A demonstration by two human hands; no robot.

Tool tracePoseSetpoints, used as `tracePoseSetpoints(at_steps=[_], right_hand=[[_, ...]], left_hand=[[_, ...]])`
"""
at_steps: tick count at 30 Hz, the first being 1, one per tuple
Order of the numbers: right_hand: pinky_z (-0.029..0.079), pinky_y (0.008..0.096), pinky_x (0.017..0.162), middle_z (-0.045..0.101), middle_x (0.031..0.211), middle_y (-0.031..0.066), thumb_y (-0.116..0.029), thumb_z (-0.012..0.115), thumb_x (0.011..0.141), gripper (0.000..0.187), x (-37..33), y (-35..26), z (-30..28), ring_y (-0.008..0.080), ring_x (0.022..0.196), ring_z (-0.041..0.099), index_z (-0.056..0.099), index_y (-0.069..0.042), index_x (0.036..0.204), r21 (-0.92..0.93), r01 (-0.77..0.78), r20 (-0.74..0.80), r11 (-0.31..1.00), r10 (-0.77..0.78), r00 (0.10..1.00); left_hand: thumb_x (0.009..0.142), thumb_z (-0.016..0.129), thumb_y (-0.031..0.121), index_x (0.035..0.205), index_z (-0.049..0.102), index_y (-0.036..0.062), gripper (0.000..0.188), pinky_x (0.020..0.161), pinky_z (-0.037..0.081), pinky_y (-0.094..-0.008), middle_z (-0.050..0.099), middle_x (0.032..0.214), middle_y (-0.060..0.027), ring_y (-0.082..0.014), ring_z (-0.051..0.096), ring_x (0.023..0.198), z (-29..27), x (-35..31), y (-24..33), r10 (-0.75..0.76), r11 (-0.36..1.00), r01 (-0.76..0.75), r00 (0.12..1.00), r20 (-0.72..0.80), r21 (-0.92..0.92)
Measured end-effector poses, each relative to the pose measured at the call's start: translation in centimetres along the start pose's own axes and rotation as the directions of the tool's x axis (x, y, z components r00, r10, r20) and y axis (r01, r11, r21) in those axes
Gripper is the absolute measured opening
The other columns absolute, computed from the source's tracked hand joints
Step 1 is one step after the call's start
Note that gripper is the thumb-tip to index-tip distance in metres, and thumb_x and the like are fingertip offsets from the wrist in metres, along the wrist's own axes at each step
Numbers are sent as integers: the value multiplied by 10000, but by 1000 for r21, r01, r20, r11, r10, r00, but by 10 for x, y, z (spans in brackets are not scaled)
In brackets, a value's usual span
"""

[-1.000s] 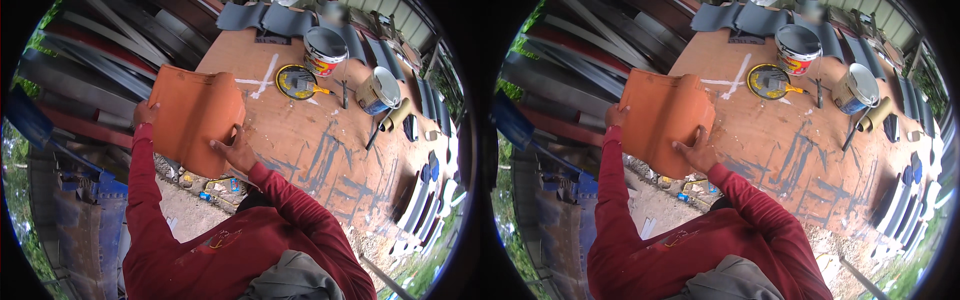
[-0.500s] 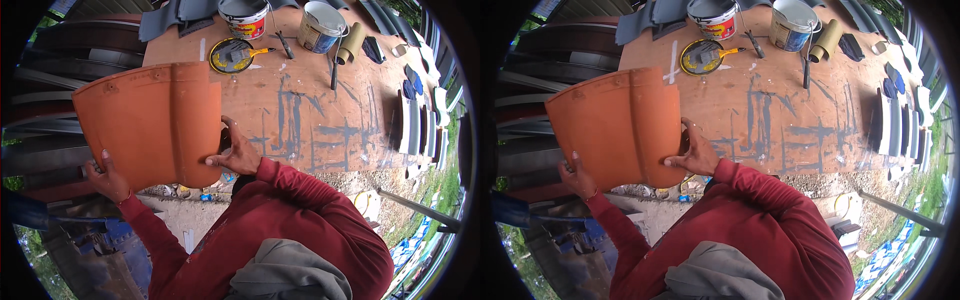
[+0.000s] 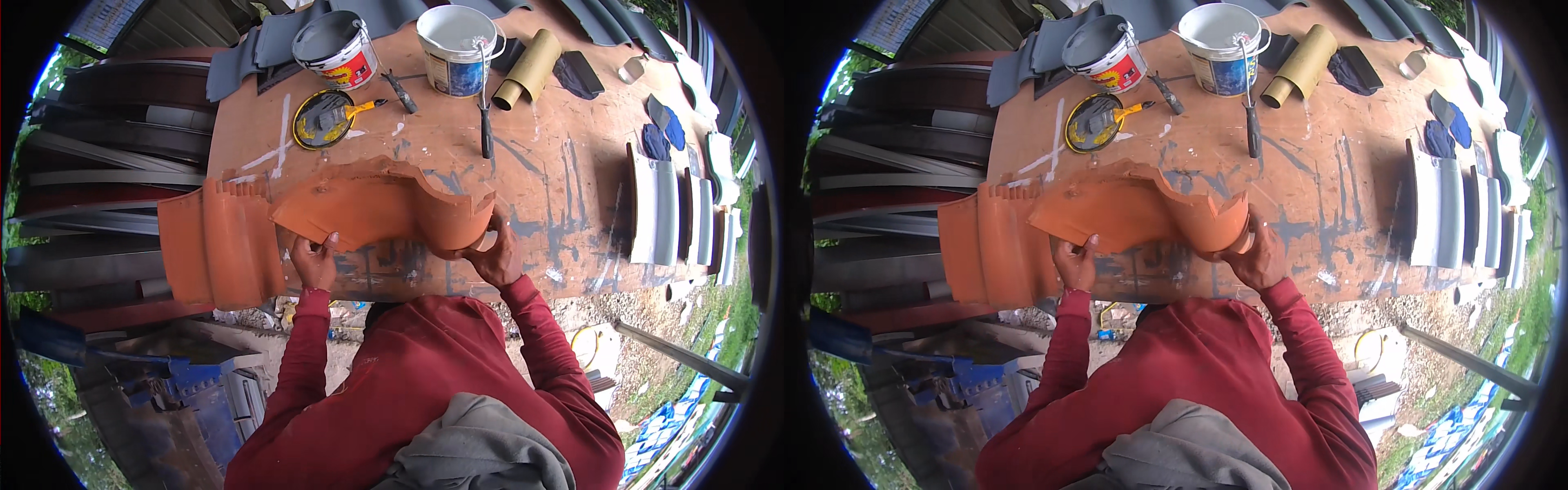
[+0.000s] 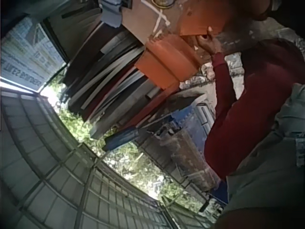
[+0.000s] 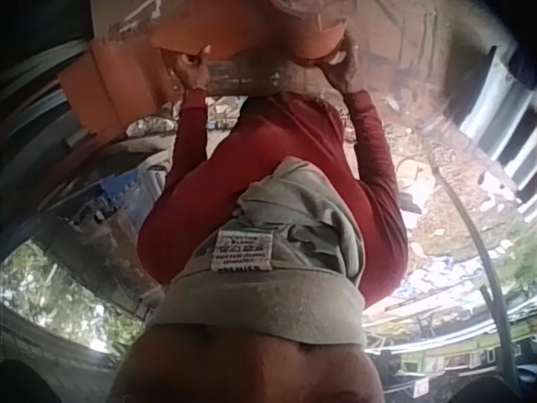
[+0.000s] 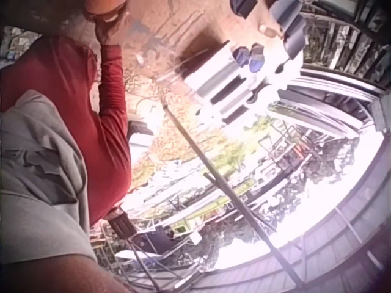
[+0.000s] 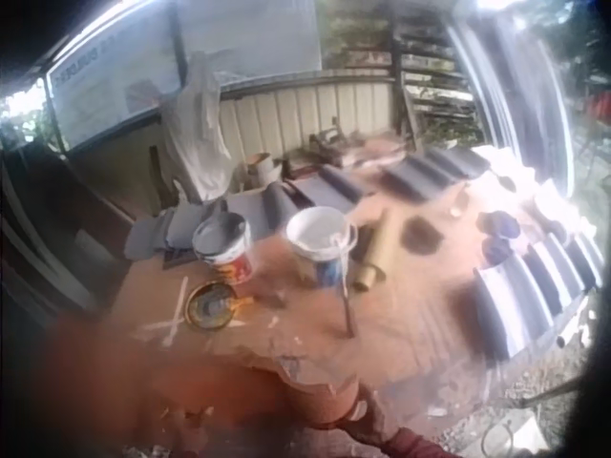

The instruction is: The person places a roof tile on the table, dips a paint roller into a container of paint, and coats the surface of the tile. The person then holds the tile by hand and applies paint to its curved sides with the paint roller.

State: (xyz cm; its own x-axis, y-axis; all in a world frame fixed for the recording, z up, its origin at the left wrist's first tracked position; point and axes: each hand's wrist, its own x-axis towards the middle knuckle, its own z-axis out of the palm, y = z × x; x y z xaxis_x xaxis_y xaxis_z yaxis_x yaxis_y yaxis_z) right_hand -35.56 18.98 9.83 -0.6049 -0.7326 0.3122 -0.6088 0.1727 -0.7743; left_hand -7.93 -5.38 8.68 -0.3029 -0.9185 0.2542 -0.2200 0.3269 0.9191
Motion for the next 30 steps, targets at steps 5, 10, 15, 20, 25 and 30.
tracePoseSetpoints(at_steps=[5, 10, 15, 20, 25, 30], right_hand=[[545, 418, 758, 689, 941, 180, -467, 961, 580, 1125, 15, 13, -29, 323, 873, 690, 428, 16, 1445, 79, -288, 163, 954, 273, 948], [546, 437, 747, 695, 959, 220, -571, 909, 623, 1116, 41, 71, 3, 340, 875, 697, 456, 41, 1439, 32, -283, 287, 958, 263, 921], [553, 449, 794, 701, 1044, 257, -514, 871, 708, 848, 70, 70, -6, 368, 953, 702, 596, 44, 1284, -224, -335, 533, 915, 403, 744], [541, 444, 763, 675, 970, 182, -379, 818, 800, 636, 129, 78, -13, 331, 873, 675, 598, -11, 1270, -215, -239, 55, 947, 256, 965], [494, 472, 888, 640, 1103, 231, -275, 759, 847, 558, 190, 114, 18, 401, 1029, 620, 560, 7, 1285, -202, -212, -253, 956, 158, 954], [507, 472, 821, 665, 1031, 210, -117, 671, 852, 455, 188, 131, 40, 388, 901, 649, 548, -42, 1283, -4, -273, -193, 962, 267, 944]], left_hand=[[866, 778, 143, 998, 648, -25, 250, 700, 487, -333, 658, 889, -124, -184, 613, 780, 36, 34, 43, 19, 972, -45, 993, 117, 231], [886, 745, 230, 1110, 599, -48, 386, 843, 501, -417, 654, 993, -222, -383, 631, 928, 48, 54, -31, -171, 858, 64, 971, 165, 509], [896, 722, 257, 1202, 576, -55, 460, 952, 494, -464, 652, 1114, -274, -410, 633, 1076, 57, 40, -77, -292, 806, 106, 927, 235, 582], [921, 662, 257, 1477, 438, 33, 640, 1153, 330, -525, 429, 1514, -223, -390, 416, 1390, 108, 30, 16, 179, 551, -272, 962, 207, 789], [985, 558, 361, 1582, 272, 43, 734, 1249, 161, -537, 258, 1632, -203, -393, 201, 1520, 179, 40, -8, 173, 658, -529, 799, 576, 536], [1033, 422, 516, 1591, 207, -2, 791, 1256, 113, -534, 129, 1667, -241, -400, 85, 1553, 225, 43, -24, 198, 706, -536, 777, 597, 462]])
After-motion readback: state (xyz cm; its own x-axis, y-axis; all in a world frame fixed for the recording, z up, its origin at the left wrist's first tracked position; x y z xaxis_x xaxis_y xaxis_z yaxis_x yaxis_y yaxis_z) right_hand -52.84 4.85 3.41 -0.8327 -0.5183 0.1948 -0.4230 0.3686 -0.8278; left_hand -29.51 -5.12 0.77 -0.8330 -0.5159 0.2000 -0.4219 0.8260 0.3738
